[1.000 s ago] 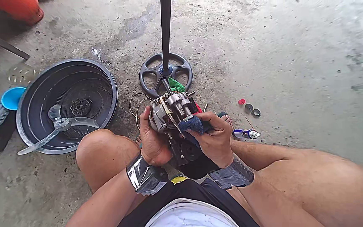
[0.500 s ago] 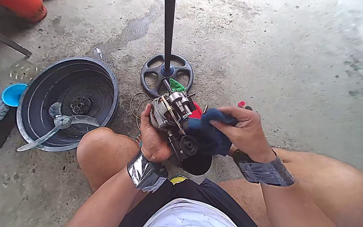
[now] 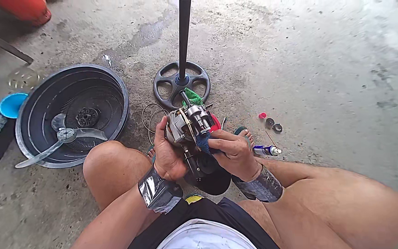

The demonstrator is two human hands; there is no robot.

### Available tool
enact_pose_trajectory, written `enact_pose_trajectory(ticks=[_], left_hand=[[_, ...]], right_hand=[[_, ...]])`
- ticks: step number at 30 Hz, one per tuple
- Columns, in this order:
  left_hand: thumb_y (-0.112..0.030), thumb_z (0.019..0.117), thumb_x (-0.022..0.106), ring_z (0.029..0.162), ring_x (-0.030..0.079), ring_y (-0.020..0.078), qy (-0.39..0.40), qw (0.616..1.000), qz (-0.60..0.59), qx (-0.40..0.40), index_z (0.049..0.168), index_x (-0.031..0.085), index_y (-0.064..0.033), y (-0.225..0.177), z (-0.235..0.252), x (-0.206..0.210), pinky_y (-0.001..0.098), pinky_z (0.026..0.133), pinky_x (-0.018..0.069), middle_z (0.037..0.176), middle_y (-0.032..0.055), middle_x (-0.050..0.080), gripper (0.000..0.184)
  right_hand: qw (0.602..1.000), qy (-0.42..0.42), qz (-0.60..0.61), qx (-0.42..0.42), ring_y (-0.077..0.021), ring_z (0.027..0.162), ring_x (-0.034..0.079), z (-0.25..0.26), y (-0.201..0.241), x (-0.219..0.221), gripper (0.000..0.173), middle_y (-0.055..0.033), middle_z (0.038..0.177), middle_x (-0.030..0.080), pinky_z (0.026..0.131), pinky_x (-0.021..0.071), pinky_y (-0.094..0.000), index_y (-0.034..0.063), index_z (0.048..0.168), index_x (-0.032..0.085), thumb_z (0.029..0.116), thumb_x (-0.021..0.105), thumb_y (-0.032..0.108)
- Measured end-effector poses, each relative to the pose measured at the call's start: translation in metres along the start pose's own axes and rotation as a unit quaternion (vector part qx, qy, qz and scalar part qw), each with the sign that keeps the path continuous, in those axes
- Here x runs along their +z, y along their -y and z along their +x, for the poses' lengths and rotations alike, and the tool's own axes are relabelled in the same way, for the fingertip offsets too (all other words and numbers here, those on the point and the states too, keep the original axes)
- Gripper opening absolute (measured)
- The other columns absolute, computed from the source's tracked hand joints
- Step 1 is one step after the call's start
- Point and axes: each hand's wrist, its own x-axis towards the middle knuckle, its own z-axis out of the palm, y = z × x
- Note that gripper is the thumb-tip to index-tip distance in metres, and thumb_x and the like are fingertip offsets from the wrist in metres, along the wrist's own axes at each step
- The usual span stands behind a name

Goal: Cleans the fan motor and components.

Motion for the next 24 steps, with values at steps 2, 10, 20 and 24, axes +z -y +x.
enact_pose_trajectory(ticks=[2,10,20,24], left_hand=[[-0.065,0.0991,0.039,0.102,0.068,0.0294,-0.001,1.0,0.004,0.006,0.12,0.062,-0.0093,-0.001,0.0,-0.003,0.0521,0.087,0.057,0.109,0.0183,0.068,0.064],[-0.06,0.1021,0.035,0.1,0.069,0.0311,0.001,1.0,0.003,-0.008,0.117,0.063,-0.0064,0.0,-0.005,0.001,0.052,0.085,0.0584,0.107,0.0203,0.069,0.063],[-0.058,0.1023,0.037,0.104,0.068,0.0308,0.062,0.997,0.025,-0.026,0.12,0.063,-0.0052,0.004,-0.003,-0.001,0.0514,0.088,0.0576,0.111,0.0208,0.068,0.061],[-0.05,0.1021,0.044,0.101,0.07,0.0294,0.067,0.997,0.04,-0.013,0.116,0.065,-0.0042,0.004,-0.005,-0.001,0.0492,0.086,0.059,0.108,0.0202,0.069,0.053]], right_hand=[[0.997,0.057,0.04,0.026,-0.0103,0.096,0.07,0.001,-0.002,-0.007,0.012,-0.0111,0.098,0.074,0.087,0.0583,-0.0233,0.0013,0.101,0.076,0.0951,0.065,0.0],[0.979,0.074,0.166,0.097,-0.0043,0.092,0.068,0.005,0.003,-0.07,0.012,-0.0005,0.097,0.073,0.086,0.0585,-0.0234,0.0035,0.107,0.074,0.098,0.068,0.008],[0.994,-0.08,0.064,0.042,-0.0078,0.092,0.068,0.017,0.014,-0.028,0.02,-0.0055,0.095,0.072,0.083,0.0598,-0.0235,0.0,0.094,0.076,0.0847,0.086,0.015],[0.986,-0.12,0.073,0.085,-0.0085,0.088,0.071,0.018,0.018,-0.022,0.016,-0.0053,0.091,0.075,0.081,0.0613,-0.0252,-0.001,0.092,0.075,0.088,0.082,0.012]])
